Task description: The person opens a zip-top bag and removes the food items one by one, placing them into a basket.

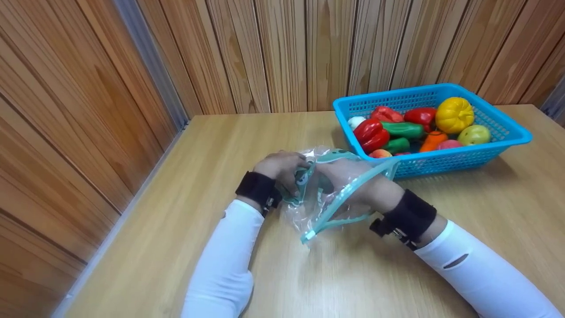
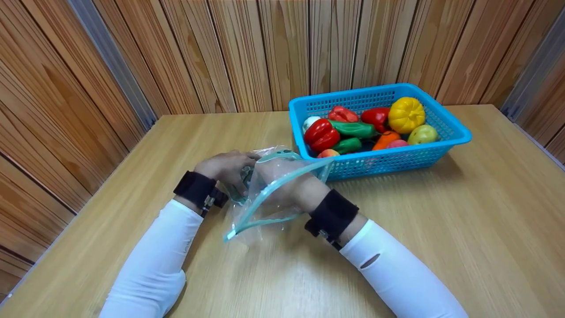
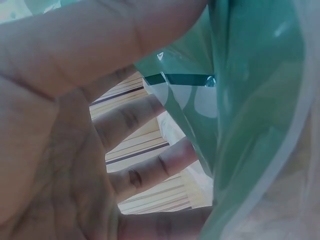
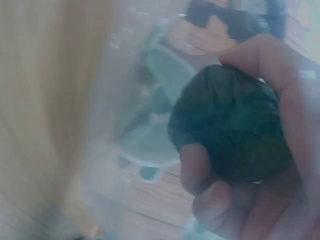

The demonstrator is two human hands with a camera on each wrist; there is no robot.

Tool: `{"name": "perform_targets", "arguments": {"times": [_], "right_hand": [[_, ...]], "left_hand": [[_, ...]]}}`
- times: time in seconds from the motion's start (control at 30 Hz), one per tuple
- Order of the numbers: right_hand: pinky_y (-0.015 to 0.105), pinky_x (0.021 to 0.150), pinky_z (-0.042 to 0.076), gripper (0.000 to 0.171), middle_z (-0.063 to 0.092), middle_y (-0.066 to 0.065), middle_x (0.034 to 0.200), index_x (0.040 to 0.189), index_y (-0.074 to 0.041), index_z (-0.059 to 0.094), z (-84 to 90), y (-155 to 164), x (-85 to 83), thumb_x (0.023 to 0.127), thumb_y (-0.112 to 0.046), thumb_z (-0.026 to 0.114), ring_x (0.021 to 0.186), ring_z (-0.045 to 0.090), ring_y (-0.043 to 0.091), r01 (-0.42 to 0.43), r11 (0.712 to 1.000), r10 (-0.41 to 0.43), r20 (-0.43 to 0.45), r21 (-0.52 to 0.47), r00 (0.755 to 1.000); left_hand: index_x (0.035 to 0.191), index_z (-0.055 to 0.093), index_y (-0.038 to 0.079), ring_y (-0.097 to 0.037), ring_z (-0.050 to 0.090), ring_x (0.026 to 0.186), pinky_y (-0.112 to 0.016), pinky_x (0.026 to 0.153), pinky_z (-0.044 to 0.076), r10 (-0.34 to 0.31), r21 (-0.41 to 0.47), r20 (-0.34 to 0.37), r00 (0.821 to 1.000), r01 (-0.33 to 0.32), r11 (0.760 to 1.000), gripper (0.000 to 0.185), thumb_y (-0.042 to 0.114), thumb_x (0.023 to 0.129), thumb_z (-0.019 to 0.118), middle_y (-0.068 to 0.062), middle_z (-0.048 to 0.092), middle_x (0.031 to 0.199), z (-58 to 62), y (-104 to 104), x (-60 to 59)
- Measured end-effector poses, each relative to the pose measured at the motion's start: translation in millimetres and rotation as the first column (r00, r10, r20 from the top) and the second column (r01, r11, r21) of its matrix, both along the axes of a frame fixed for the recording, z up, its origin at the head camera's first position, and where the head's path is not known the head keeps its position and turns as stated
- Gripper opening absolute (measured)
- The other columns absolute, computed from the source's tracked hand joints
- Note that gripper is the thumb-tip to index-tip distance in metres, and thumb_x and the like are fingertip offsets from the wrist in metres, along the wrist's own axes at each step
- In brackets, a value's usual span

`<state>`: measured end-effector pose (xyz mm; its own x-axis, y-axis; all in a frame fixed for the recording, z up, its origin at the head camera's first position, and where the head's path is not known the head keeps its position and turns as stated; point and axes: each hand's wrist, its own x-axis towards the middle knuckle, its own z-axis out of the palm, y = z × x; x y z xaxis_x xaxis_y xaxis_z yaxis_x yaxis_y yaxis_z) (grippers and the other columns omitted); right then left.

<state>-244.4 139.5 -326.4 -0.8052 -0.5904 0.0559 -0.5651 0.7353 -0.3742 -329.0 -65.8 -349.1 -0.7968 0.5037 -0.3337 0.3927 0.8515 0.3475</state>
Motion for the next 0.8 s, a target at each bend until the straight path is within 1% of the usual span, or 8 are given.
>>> {"name": "perform_targets", "arguments": {"times": [0.1, 0.17, 0.2, 0.27, 0.4, 0.53, 0.67, 0.8], "right_hand": [[0.042, 0.081, 0.055, 0.064, 0.069, -0.002, 0.114, 0.126, -0.03, 0.06, 14.5, -5, 3.0, 0.07, -0.041, 0.09, 0.102, 0.062, 0.021, 0.052, 0.993, -0.055, 0.028, 0.107, 0.998], [0.039, 0.078, 0.056, 0.059, 0.071, -0.002, 0.109, 0.123, -0.027, 0.061, 21.9, -4, 6.3, 0.072, -0.039, 0.089, 0.096, 0.064, 0.02, 0.053, 0.99, -0.057, 0.024, 0.128, 0.998], [0.037, 0.077, 0.057, 0.056, 0.07, -0.004, 0.107, 0.121, -0.027, 0.062, 25.2, -3, 7.9, 0.073, -0.039, 0.088, 0.094, 0.064, 0.019, 0.04, 0.992, -0.042, 0.017, 0.117, 0.999], [0.035, 0.076, 0.056, 0.05, 0.069, -0.007, 0.106, 0.119, -0.027, 0.063, 30.5, 1, 10.7, 0.076, -0.038, 0.087, 0.092, 0.064, 0.016, -0.015, 0.998, 0.015, -0.007, 0.062, 1.0], [0.037, 0.085, 0.056, 0.045, 0.066, -0.009, 0.113, 0.121, -0.026, 0.063, 39.6, 9, 16.3, 0.081, -0.034, 0.083, 0.1, 0.061, 0.014, -0.126, 0.992, 0.125, -0.06, -0.025, 0.99], [0.038, 0.084, 0.057, 0.044, 0.069, -0.003, 0.116, 0.124, -0.019, 0.063, 47.3, 15, 20.1, 0.087, -0.039, 0.076, 0.098, 0.064, 0.017, -0.151, 0.988, 0.145, -0.17, -0.024, 0.975], [0.032, 0.07, 0.056, 0.044, 0.072, 0.003, 0.103, 0.117, -0.011, 0.063, 52.4, 23, 21.5, 0.088, -0.042, 0.074, 0.081, 0.064, 0.017, -0.148, 0.988, 0.124, -0.316, -0.053, 0.941], [0.026, 0.057, 0.05, 0.036, 0.069, 0.005, 0.087, 0.109, -0.008, 0.064, 54.9, 33, 19.3, 0.086, -0.033, 0.076, 0.068, 0.057, 0.014, -0.213, 0.959, 0.101, -0.476, -0.189, 0.874]], "left_hand": [[0.14, 0.057, 0.025, -0.024, 0.055, 0.1, -0.03, 0.069, 0.057, 0.026, 0.015, 0.017, 1.0, -0.026, 1.0, 0.078, 0.007, 0.071, 0.088, -0.002, 0.055, 0.11, 0.9, 0, -0.2], [0.138, 0.059, 0.025, -0.024, 0.056, 0.098, -0.031, 0.07, 0.057, 0.036, 0.017, 0.023, 0.999, -0.036, 0.999, 0.076, 0.007, 0.071, 0.088, -0.003, 0.056, 0.108, 1.2, 0, -0.5], [0.138, 0.059, 0.026, -0.024, 0.057, 0.098, -0.032, 0.071, 0.057, 0.045, 0.019, 0.027, 0.999, -0.045, 0.999, 0.075, 0.007, 0.071, 0.088, -0.003, 0.057, 0.108, 1.4, 0, -0.7], [0.138, 0.059, 0.028, -0.023, 0.056, 0.1, -0.034, 0.076, 0.056, 0.017, -0.018, -0.021, 1.0, -0.018, 1.0, 0.075, 0.013, 0.072, 0.088, -0.002, 0.057, 0.111, 2.0, 1, -2.1], [0.142, 0.056, 0.029, -0.022, 0.053, 0.104, -0.037, 0.085, 0.053, -0.007, -0.076, -0.081, 0.997, 0.001, 0.997, 0.077, 0.019, 0.073, 0.088, 0.001, 0.056, 0.116, 1.1, 0, -4.5], [0.142, 0.056, 0.027, -0.024, 0.052, 0.108, -0.04, 0.088, 0.053, 0.007, -0.082, -0.091, 0.996, -0.015, 0.997, 0.076, 0.017, 0.074, 0.088, 0.001, 0.055, 0.118, -0.2, -2, -5.5], [0.138, 0.058, 0.023, -0.024, 0.052, 0.109, -0.038, 0.087, 0.054, 0.034, -0.067, -0.087, 0.996, -0.039, 0.997, 0.07, 0.015, 0.075, 0.086, 0.0, 0.055, 0.12, -2.0, -5, -6.5], [0.13, 0.062, 0.019, -0.025, 0.052, 0.109, -0.035, 0.08, 0.057, 0.118, 0.019, -0.065, 0.991, -0.117, 0.993, 0.062, 0.005, 0.074, 0.084, -0.002, 0.054, 0.118, -4.6, -8, -8.9]]}}
